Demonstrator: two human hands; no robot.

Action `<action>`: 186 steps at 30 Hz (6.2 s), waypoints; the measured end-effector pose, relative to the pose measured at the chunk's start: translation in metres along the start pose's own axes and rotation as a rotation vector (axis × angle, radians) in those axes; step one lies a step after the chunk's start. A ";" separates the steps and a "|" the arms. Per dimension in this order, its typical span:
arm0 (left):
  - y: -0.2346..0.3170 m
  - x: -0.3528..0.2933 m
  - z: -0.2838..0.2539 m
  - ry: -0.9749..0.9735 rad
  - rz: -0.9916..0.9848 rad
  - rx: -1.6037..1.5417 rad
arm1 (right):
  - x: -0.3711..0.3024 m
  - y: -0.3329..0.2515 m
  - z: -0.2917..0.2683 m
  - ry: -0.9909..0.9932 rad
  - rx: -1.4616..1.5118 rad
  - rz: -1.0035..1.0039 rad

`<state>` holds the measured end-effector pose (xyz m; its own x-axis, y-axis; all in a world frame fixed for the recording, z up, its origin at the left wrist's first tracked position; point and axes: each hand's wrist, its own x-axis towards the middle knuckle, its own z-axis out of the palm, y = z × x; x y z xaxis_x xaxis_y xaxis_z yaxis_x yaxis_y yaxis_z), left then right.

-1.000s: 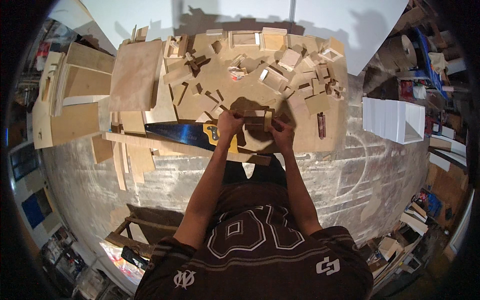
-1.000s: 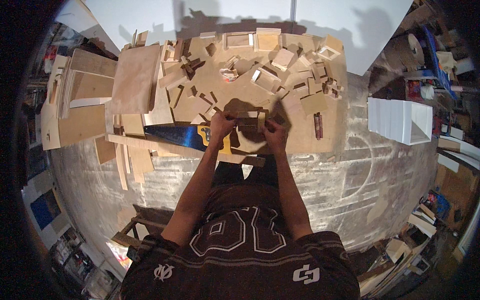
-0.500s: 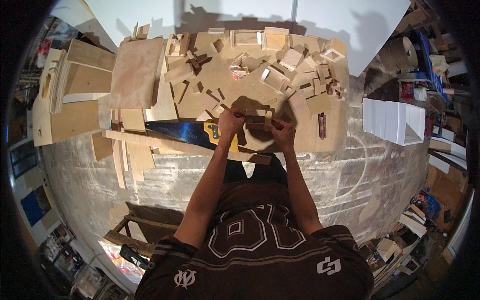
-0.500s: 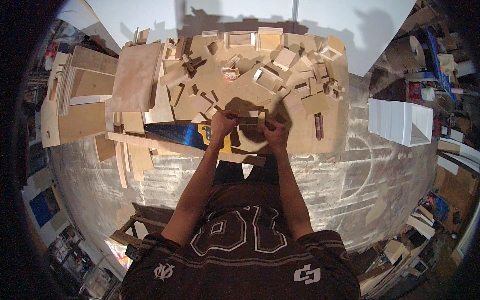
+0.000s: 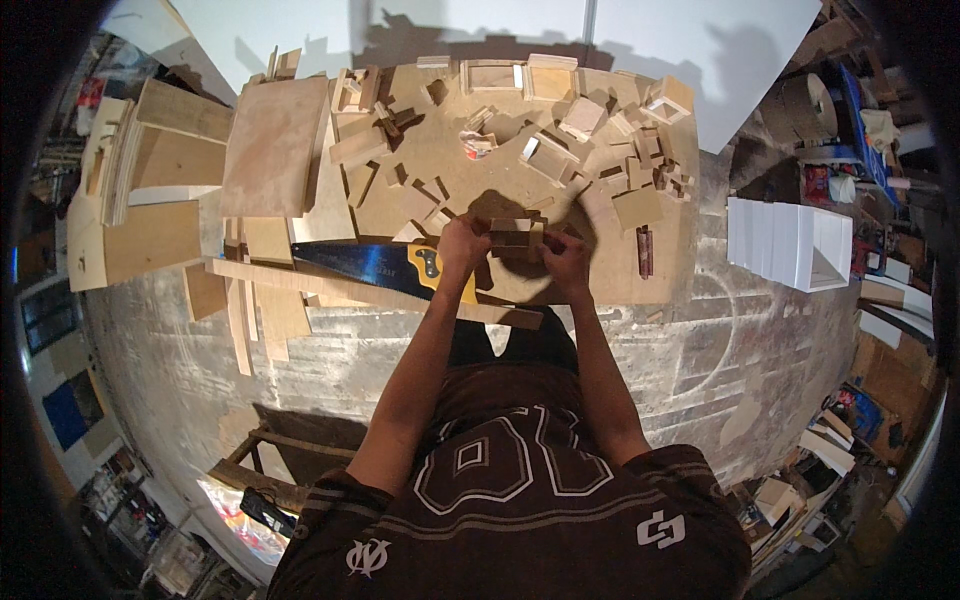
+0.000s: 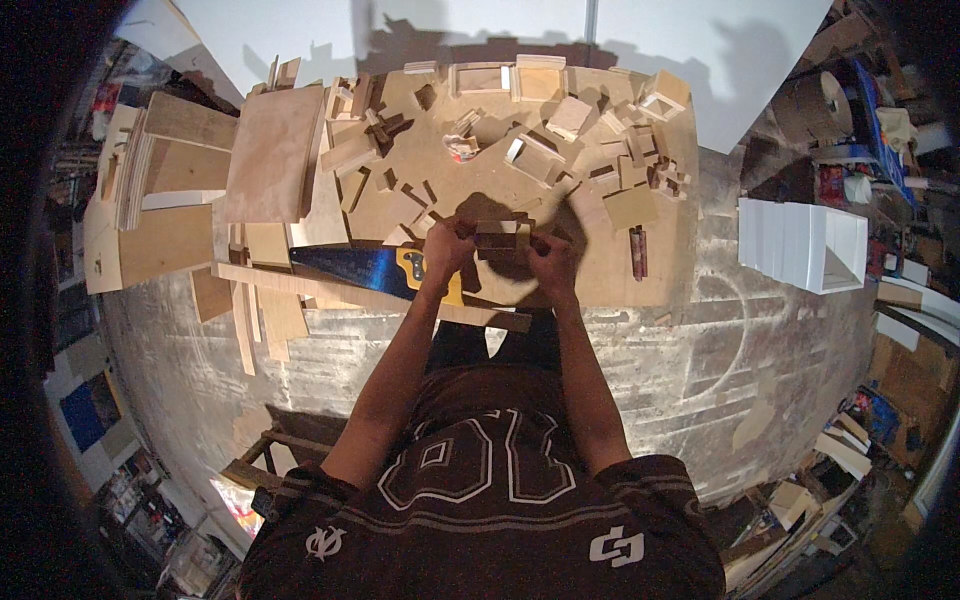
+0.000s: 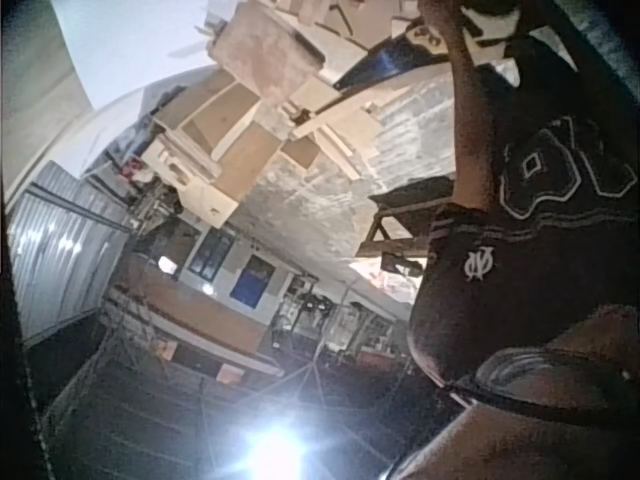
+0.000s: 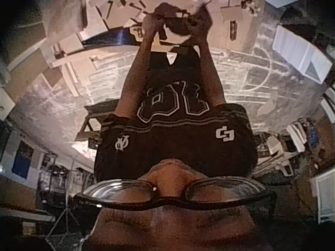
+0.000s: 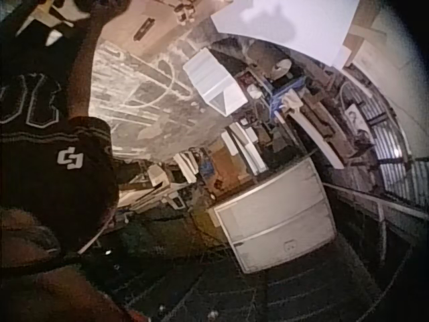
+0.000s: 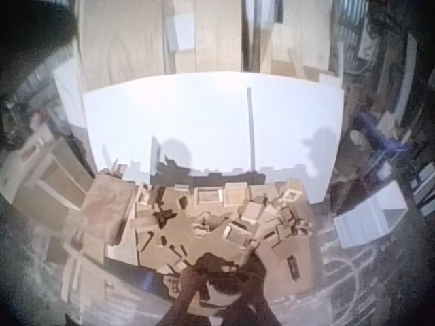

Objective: The person sands small wooden pieces with sandpaper, applies glue to the edges using a brush, and joins them together. The person repeats this process with multiple pieces, assembling them into small structures on a cluttered workbench.

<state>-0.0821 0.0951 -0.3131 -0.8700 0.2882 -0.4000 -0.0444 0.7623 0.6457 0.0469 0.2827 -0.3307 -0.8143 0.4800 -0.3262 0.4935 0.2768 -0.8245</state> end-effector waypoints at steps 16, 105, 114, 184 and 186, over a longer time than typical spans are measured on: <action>0.002 -0.004 -0.001 0.046 0.091 0.042 | 0.005 -0.005 0.003 0.043 -0.148 -0.115; 0.003 -0.013 -0.002 0.068 0.059 -0.036 | 0.054 -0.039 0.042 -0.112 -0.379 -0.655; 0.007 -0.013 -0.004 0.066 0.017 -0.019 | 0.053 -0.045 0.042 -0.109 -0.363 -0.686; -0.006 -0.008 0.004 0.112 0.046 -0.002 | -0.066 -0.015 0.030 0.334 -0.385 -0.168; -0.001 -0.008 0.003 0.099 0.030 -0.023 | -0.060 -0.012 0.034 0.355 -0.326 -0.216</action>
<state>-0.0737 0.0938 -0.3131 -0.9152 0.2512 -0.3152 -0.0282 0.7403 0.6717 0.0799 0.2224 -0.3168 -0.7821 0.6204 0.0583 0.4417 0.6179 -0.6505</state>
